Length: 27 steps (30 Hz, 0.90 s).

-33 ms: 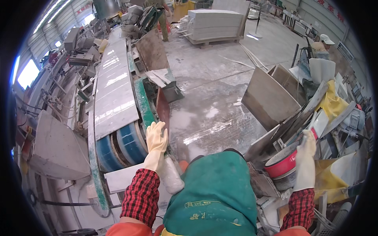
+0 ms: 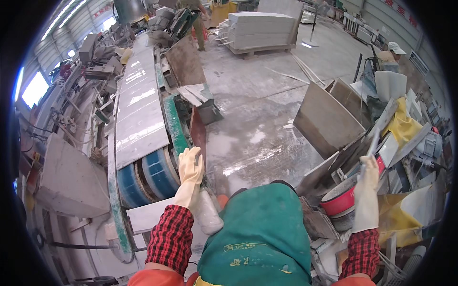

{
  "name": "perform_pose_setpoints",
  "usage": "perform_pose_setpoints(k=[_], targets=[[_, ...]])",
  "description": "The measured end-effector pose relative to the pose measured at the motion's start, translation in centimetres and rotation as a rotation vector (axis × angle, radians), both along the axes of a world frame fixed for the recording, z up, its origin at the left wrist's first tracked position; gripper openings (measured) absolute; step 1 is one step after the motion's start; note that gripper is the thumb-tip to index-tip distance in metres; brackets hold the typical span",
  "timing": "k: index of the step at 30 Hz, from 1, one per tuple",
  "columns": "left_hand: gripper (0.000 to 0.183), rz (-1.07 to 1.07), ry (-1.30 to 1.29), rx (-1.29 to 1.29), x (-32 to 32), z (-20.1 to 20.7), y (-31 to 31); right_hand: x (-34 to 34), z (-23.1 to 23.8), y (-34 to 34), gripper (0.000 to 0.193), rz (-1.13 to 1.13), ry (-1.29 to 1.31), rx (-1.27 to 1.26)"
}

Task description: The person repeatedly picks up rectangular panels from a conveyor belt and places them into a nearby bin. The person handles the panels one at a time, moving them from the moving belt to a collection area.

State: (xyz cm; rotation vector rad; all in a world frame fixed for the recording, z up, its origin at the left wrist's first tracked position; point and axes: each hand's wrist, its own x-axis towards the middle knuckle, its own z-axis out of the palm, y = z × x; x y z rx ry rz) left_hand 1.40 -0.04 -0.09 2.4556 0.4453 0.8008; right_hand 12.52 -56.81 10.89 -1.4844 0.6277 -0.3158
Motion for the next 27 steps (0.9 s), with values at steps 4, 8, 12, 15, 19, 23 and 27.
perform_pose_setpoints(k=[4, 8, 12, 15, 19, 23, 27], targets=[[0.038, -0.196, -0.243, -0.331, 1.4, -0.2, -3.4, -0.1, 1.7, 11.2, 0.072, 0.44, -0.156, -0.094], [0.059, -0.457, -0.116, -1.53, 1.7, 6.5, -8.5, 1.4, 2.1, 20.8, 0.071, 0.991, -0.252, -0.183], [0.05, -0.492, -0.318, -1.734, 0.7, 7.4, -7.9, 0.2, 3.1, 30.7, 0.072, 1.443, -0.689, -0.754], [0.041, -0.378, -0.359, -1.38, -5.2, 2.2, -2.3, -4.1, 6.4, 38.4, 0.063, 1.746, -0.875, -1.12], [0.041, -0.146, -0.689, -1.814, -9.8, 3.9, 2.7, -4.2, 4.0, 42.8, 0.055, 1.709, -1.284, -1.002], [0.042, 0.321, -0.864, -1.789, -11.6, 2.6, 8.7, -1.4, 1.4, 40.5, 0.049, 1.509, -1.229, -0.986], [0.038, 0.508, -0.894, -1.7, -11.8, -0.2, 12.6, 3.7, -1.8, 30.7, 0.054, 1.449, -0.789, -1.156]])
